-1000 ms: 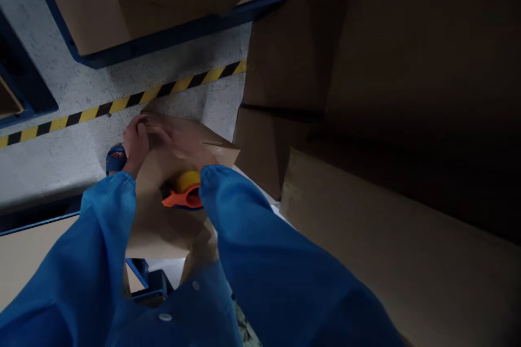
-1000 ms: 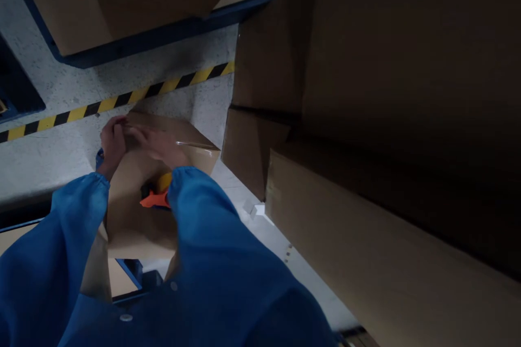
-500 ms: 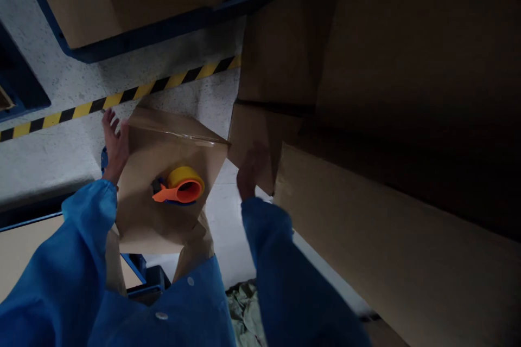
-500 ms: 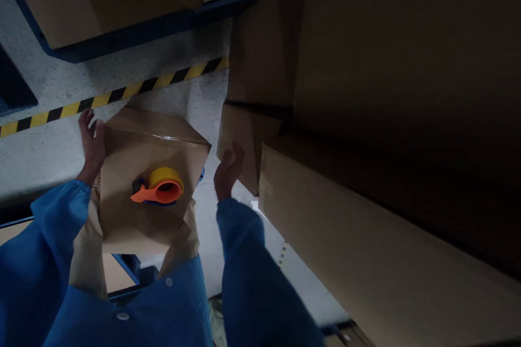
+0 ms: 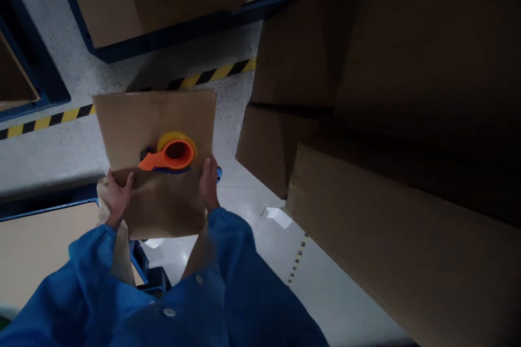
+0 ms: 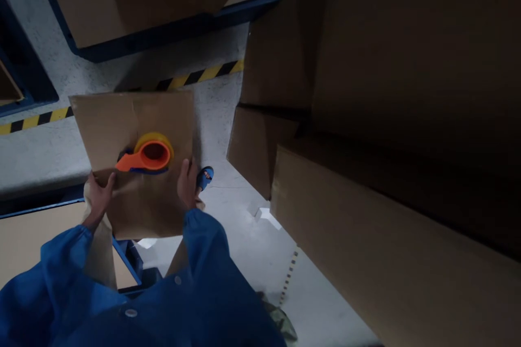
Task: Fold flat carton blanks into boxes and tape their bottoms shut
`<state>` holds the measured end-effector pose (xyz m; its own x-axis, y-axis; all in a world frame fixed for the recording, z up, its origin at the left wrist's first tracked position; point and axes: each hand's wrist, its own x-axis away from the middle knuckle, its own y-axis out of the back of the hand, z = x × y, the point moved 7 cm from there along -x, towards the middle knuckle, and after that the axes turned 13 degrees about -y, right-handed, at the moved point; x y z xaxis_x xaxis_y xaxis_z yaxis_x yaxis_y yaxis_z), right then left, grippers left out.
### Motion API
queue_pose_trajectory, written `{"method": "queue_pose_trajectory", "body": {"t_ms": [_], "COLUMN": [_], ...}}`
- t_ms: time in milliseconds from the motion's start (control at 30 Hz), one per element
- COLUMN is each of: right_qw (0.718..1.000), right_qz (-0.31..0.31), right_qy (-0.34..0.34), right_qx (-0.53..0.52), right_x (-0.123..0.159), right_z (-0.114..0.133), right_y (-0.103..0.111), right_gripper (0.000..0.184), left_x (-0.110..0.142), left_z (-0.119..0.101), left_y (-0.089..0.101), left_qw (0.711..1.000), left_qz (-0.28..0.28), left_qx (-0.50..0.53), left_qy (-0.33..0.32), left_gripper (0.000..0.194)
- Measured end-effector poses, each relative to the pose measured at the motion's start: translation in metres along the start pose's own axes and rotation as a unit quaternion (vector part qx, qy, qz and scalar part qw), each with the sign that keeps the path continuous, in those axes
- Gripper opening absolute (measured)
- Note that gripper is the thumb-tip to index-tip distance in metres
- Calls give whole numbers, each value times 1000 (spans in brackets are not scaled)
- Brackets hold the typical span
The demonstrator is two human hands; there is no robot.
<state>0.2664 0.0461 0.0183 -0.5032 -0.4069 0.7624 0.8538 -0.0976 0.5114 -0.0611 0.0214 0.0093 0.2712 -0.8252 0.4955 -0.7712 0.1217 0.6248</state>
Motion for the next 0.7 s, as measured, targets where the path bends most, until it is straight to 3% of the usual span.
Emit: {"method": "queue_pose_trajectory", "body": {"t_ms": [67,133,200,233,333,400,433,500,600,633,700], "right_qw": [998,978,929,899,825,809,818,871,965,981,982], "right_qz": [-33,-39,10,45,96,113,116,88,-34,-85,-178], "right_qy": [59,196,328,362,346,319,310,278,146,82,-46], "right_qx": [1,51,169,244,436,481,470,396,215,156,53], "right_x": [5,24,47,54,49,38,34,31,48,62,98], "right_z": [33,76,112,122,131,130,128,120,82,61,13], "right_y": [5,2,-20,-36,-76,-85,-82,-56,17,42,80], "right_gripper": [70,64,57,53,36,29,26,22,39,44,49], "left_x": [-11,-17,-19,-19,-20,-20,-19,-17,-12,-12,-12], "left_z": [-13,-33,-55,-64,-78,-82,-84,-89,-99,-102,-107], "left_y": [-1,-5,-14,-22,-45,-56,-62,-72,-85,-87,-90], "left_qw": [999,994,983,975,955,943,935,911,853,832,795], "left_qz": [-22,-37,-17,10,101,139,159,207,284,304,336], "left_qx": [-23,-73,-133,-157,-192,-208,-214,-224,-229,-229,-228], "left_qy": [-15,-66,-129,-156,-204,-220,-233,-279,-374,-403,-452], "left_gripper": [77,81,75,71,74,85,86,80,68,67,68]}}
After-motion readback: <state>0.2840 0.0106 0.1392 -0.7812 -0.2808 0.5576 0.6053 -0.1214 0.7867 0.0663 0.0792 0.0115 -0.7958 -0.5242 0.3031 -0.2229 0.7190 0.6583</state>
